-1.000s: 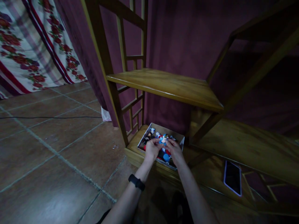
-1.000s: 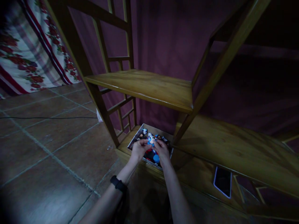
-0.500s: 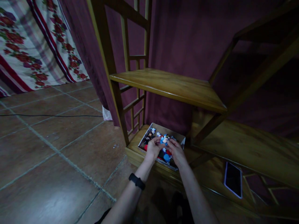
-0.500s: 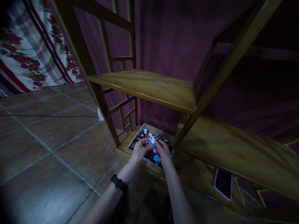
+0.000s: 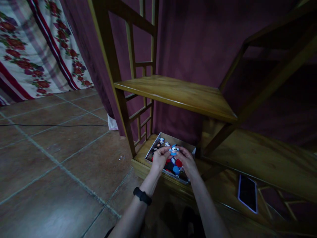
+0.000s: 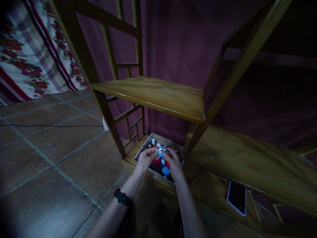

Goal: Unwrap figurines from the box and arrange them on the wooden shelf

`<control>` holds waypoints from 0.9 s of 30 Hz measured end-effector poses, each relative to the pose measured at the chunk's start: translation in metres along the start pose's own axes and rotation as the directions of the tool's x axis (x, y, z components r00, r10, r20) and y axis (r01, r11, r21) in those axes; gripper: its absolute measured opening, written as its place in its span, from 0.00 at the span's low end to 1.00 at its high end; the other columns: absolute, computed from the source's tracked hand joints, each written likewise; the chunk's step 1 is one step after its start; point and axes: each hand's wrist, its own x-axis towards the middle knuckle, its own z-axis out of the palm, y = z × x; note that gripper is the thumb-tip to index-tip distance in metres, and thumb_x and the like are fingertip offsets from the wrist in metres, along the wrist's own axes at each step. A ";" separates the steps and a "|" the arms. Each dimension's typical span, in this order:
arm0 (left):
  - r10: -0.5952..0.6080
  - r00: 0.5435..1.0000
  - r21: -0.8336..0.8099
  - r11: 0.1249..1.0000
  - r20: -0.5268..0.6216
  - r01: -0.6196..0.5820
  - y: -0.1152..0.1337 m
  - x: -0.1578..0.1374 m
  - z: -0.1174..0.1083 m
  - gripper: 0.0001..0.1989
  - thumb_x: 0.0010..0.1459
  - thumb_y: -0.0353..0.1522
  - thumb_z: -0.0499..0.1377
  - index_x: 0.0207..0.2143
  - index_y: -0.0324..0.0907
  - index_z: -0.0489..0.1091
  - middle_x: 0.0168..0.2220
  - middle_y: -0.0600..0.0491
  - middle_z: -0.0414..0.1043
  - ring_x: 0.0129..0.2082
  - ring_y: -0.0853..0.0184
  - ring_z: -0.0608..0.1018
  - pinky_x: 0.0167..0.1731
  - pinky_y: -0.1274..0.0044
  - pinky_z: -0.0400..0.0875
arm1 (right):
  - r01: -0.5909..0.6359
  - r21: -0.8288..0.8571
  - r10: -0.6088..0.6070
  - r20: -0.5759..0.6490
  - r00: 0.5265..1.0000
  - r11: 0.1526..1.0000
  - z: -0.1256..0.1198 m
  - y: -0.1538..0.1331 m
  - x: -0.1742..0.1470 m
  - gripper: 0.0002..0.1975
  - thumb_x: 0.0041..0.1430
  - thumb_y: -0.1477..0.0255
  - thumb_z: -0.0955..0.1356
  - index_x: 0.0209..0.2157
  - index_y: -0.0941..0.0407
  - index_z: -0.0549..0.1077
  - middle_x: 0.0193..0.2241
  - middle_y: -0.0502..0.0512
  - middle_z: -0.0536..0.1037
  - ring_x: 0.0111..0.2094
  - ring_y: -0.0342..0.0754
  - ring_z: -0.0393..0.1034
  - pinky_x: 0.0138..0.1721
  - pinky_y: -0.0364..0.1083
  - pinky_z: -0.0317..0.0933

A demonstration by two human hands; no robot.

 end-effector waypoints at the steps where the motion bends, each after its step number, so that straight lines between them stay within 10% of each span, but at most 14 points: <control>1: -0.009 1.000 0.004 1.000 0.000 0.009 0.000 0.000 0.000 0.14 0.40 0.31 0.66 0.33 0.36 0.74 0.31 0.48 0.75 0.28 0.69 0.75 0.31 0.77 0.71 | -0.016 0.013 0.016 -0.016 1.000 1.000 0.000 0.001 0.001 0.19 0.42 0.63 0.71 0.38 0.53 0.72 0.41 0.53 0.75 0.43 0.51 0.68 0.44 0.50 0.63; 27: -0.362 0.930 -0.271 0.904 -0.068 0.332 -0.004 0.002 -0.007 0.03 0.47 0.21 0.61 0.27 0.34 0.70 0.23 0.50 0.73 0.23 0.71 0.76 0.29 0.80 0.73 | -0.138 0.163 0.156 -0.106 0.982 0.977 0.006 0.003 -0.006 0.14 0.39 0.66 0.73 0.31 0.54 0.74 0.33 0.51 0.77 0.36 0.46 0.71 0.36 0.45 0.66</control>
